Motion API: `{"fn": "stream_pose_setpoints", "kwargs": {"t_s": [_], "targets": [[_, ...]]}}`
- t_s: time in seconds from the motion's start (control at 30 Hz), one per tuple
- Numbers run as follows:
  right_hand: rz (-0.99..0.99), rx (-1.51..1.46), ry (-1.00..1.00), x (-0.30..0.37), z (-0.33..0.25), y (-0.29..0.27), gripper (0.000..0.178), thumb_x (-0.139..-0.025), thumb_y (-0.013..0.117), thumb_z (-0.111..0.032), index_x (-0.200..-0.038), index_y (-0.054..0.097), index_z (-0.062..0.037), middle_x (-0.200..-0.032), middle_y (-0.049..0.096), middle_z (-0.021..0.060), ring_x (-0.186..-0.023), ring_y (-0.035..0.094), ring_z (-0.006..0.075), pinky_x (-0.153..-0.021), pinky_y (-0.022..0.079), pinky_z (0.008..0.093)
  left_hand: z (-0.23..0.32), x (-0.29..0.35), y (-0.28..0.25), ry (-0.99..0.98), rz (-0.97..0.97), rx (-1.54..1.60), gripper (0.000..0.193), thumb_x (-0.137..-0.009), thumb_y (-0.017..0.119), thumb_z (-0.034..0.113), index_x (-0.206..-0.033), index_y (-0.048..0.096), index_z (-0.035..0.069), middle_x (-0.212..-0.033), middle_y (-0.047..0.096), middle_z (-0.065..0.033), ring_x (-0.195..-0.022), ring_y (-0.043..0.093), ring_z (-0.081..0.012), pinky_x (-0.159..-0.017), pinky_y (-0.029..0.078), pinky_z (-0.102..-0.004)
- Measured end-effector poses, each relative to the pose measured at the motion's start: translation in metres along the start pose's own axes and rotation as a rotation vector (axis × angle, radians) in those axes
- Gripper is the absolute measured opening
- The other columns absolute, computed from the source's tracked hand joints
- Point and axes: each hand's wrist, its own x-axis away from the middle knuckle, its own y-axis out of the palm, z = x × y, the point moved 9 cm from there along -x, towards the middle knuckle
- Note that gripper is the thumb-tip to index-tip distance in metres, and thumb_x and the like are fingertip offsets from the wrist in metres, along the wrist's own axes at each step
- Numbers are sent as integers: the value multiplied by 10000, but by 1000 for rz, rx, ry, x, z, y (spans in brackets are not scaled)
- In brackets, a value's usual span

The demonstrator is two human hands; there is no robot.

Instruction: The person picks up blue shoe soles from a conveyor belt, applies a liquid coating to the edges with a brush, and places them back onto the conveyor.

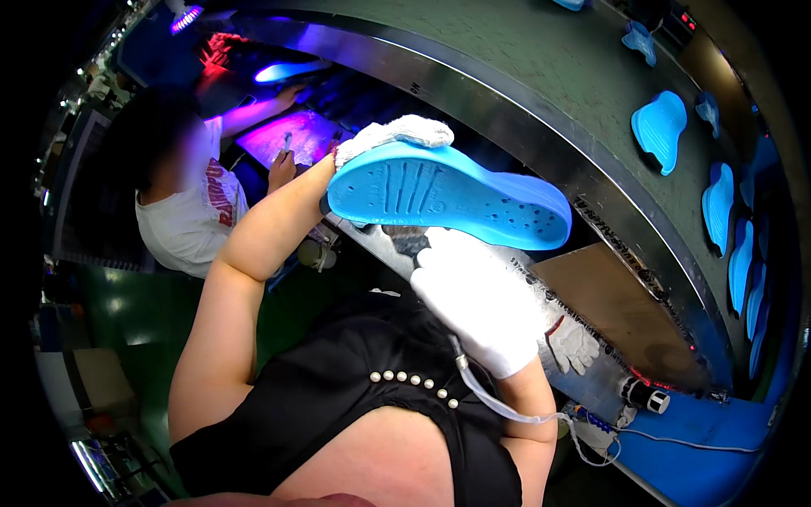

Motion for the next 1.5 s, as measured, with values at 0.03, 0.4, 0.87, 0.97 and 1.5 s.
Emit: {"fn": "stream_pose_setpoints", "kwargs": {"t_s": [0.03,0.4,0.87,0.97,1.5], "targets": [[38,-2,-20,-2,-3,-3,280,-697,717,-88,-970,709,-147,-979,701,68,-830,667,234,-706,531,322,-7,4,-3,-98,12,134,605,-831,644,437,-1280,566,39,-1330,487,-166,-1238,486,-312,-1032,415,-423],[203,-234,-14,0,14,-15,257,-651,762,-80,-902,723,-119,-813,711,64,-614,637,230,-600,509,295,6,14,-6,-358,-138,622,831,-834,529,615,-1372,430,-11,-1115,570,-343,-789,672,-404,-507,573,-503],[719,-486,643,115,52,-16,314,-761,822,-127,-944,632,43,-910,694,163,-869,681,235,-789,546,333,40,-77,-21,151,566,60,415,-869,678,393,-1053,613,27,-704,576,-48,-549,509,-118,-446,428,-228],[835,-504,634,119,52,-19,356,-771,826,-183,-960,628,44,-945,692,159,-876,683,232,-819,545,346,99,-99,-5,399,614,-771,591,-825,667,466,-1149,551,-15,-998,565,-175,-945,590,-301,-833,490,-395],[1011,-286,809,161,51,-22,263,-789,786,-101,-943,620,33,-786,668,45,-681,569,57,-620,454,200,86,-184,183,726,-146,-953,610,-948,534,408,-1364,433,-27,-1424,423,-229,-1338,396,-358,-1104,320,-440]]}}
